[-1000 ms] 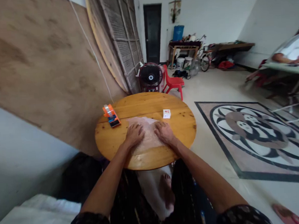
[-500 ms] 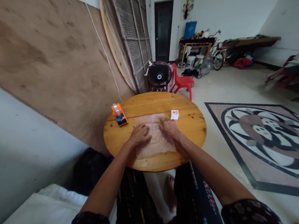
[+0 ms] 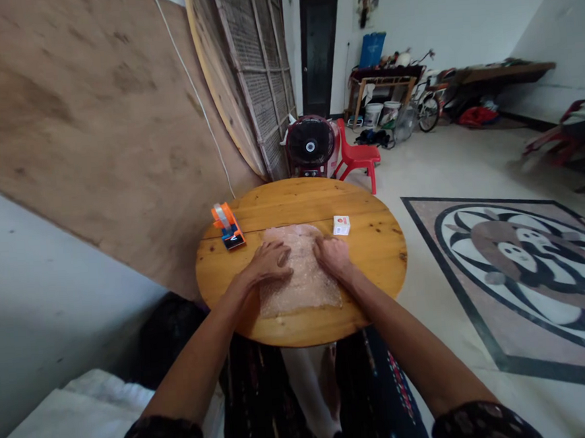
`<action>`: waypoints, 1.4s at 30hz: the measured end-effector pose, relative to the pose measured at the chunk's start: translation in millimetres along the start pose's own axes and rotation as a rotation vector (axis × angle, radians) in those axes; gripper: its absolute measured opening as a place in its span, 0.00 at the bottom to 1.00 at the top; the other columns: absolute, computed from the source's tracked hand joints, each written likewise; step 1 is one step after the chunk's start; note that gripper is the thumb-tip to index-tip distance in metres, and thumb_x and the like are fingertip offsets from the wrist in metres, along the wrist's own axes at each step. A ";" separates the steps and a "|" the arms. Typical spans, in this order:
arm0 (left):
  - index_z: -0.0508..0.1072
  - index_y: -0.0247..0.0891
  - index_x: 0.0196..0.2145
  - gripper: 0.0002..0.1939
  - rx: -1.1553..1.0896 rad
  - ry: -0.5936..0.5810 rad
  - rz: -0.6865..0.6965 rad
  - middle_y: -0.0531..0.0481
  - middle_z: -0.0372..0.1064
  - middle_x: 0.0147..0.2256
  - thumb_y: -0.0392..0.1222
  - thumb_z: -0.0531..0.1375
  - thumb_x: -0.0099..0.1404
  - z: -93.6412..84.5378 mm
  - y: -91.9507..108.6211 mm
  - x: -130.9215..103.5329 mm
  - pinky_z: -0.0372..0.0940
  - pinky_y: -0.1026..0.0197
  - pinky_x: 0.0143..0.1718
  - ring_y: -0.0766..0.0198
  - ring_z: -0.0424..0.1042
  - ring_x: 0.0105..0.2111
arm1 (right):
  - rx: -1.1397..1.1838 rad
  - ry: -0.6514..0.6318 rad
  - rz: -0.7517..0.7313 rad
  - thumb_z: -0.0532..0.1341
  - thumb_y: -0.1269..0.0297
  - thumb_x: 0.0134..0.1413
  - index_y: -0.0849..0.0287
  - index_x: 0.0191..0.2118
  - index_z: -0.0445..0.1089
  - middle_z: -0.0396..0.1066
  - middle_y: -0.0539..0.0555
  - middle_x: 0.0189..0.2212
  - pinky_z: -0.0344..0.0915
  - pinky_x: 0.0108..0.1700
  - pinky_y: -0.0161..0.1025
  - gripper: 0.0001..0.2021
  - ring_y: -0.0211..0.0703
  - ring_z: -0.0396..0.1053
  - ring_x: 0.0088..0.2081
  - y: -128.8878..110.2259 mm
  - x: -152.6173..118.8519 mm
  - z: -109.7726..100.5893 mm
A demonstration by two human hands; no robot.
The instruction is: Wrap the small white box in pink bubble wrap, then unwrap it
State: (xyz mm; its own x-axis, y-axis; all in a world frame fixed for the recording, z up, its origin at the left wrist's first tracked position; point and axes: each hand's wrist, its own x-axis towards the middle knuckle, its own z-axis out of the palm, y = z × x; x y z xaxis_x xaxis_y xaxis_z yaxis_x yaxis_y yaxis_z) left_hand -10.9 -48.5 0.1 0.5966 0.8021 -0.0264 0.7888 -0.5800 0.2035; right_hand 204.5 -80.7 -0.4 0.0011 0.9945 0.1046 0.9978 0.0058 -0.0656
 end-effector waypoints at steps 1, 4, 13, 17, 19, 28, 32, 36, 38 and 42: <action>0.65 0.40 0.57 0.32 0.004 0.002 0.000 0.39 0.55 0.62 0.53 0.60 0.57 -0.2 0.7 -0.3 0.54 0.42 0.60 0.43 0.56 0.61 | 0.004 0.005 0.002 0.45 0.59 0.67 0.61 0.46 0.70 0.74 0.64 0.42 0.63 0.40 0.39 0.19 0.50 0.74 0.42 0.3 -0.1 0.9; 0.67 0.40 0.55 0.29 0.014 0.013 0.002 0.38 0.57 0.61 0.51 0.59 0.57 -1.3 6.0 -1.4 0.56 0.42 0.58 0.42 0.57 0.60 | 0.016 0.012 0.012 0.46 0.59 0.66 0.60 0.45 0.70 0.74 0.62 0.42 0.63 0.39 0.38 0.17 0.48 0.74 0.41 1.3 -0.1 2.8; 0.69 0.41 0.54 0.27 -0.043 0.095 0.116 0.42 0.59 0.61 0.47 0.60 0.57 5.4 21.7 13.7 0.52 0.46 0.62 0.47 0.57 0.61 | 0.037 0.029 0.039 0.48 0.60 0.65 0.58 0.44 0.70 0.75 0.60 0.41 0.62 0.38 0.37 0.15 0.47 0.73 0.41 3.0 0.4 4.4; 0.69 0.39 0.56 0.29 -0.093 0.128 0.103 0.40 0.58 0.62 0.52 0.59 0.59 15.4 18.5 21.0 0.50 0.46 0.62 0.47 0.56 0.62 | 0.045 0.038 0.048 0.48 0.60 0.65 0.57 0.43 0.70 0.75 0.58 0.41 0.62 0.37 0.37 0.15 0.47 0.74 0.41 4.7 1.8 5.5; 0.68 0.39 0.57 0.30 -0.101 0.154 0.099 0.40 0.58 0.62 0.54 0.59 0.60 19.5 16.7 21.9 0.49 0.45 0.63 0.47 0.56 0.62 | 0.047 0.035 0.053 0.48 0.60 0.65 0.57 0.43 0.70 0.75 0.58 0.41 0.62 0.37 0.37 0.15 0.47 0.74 0.41 5.8 2.5 5.3; 0.67 0.42 0.57 0.33 -0.119 0.171 0.112 0.43 0.56 0.63 0.58 0.60 0.58 22.3 13.1 17.7 0.48 0.46 0.63 0.47 0.53 0.63 | 0.188 -0.012 0.076 0.50 0.61 0.63 0.55 0.46 0.72 0.77 0.58 0.42 0.62 0.39 0.37 0.15 0.46 0.74 0.41 11.7 0.5 -2.0; 0.67 0.42 0.57 0.33 -0.121 0.167 0.099 0.43 0.56 0.63 0.59 0.60 0.58 19.6 14.6 14.9 0.48 0.46 0.63 0.48 0.54 0.63 | 0.337 0.004 0.057 0.52 0.61 0.62 0.56 0.50 0.72 0.76 0.57 0.45 0.63 0.41 0.36 0.16 0.46 0.74 0.44 15.9 -2.9 -4.6; 0.67 0.42 0.58 0.33 -0.115 0.177 0.101 0.42 0.56 0.63 0.59 0.60 0.58 20.1 14.5 13.8 0.48 0.45 0.63 0.48 0.54 0.63 | 0.452 0.003 0.044 0.53 0.62 0.61 0.57 0.50 0.72 0.77 0.56 0.43 0.65 0.42 0.36 0.16 0.44 0.74 0.42 29.2 -1.4 -15.3; 0.67 0.43 0.57 0.33 -0.114 0.189 0.104 0.43 0.56 0.63 0.59 0.60 0.58 21.3 14.0 14.0 0.48 0.46 0.63 0.48 0.53 0.63 | 0.417 0.045 0.046 0.54 0.63 0.61 0.57 0.49 0.72 0.77 0.55 0.43 0.65 0.43 0.37 0.15 0.44 0.73 0.42 41.4 4.0 -24.1; 0.68 0.43 0.57 0.32 -0.112 0.194 0.105 0.44 0.56 0.63 0.60 0.60 0.57 23.2 12.8 14.9 0.49 0.46 0.62 0.48 0.54 0.62 | 0.192 0.093 -0.013 0.59 0.64 0.57 0.60 0.58 0.64 0.67 0.59 0.56 0.61 0.55 0.41 0.23 0.49 0.65 0.55 69.8 25.8 -38.5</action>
State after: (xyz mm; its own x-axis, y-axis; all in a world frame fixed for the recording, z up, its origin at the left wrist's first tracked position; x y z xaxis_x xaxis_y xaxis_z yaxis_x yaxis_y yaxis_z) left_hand 11.5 -47.4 -20.3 0.6261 0.7570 0.1870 0.6965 -0.6507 0.3024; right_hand 276.6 -58.7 36.0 0.0028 0.9804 0.1969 0.9668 0.0476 -0.2509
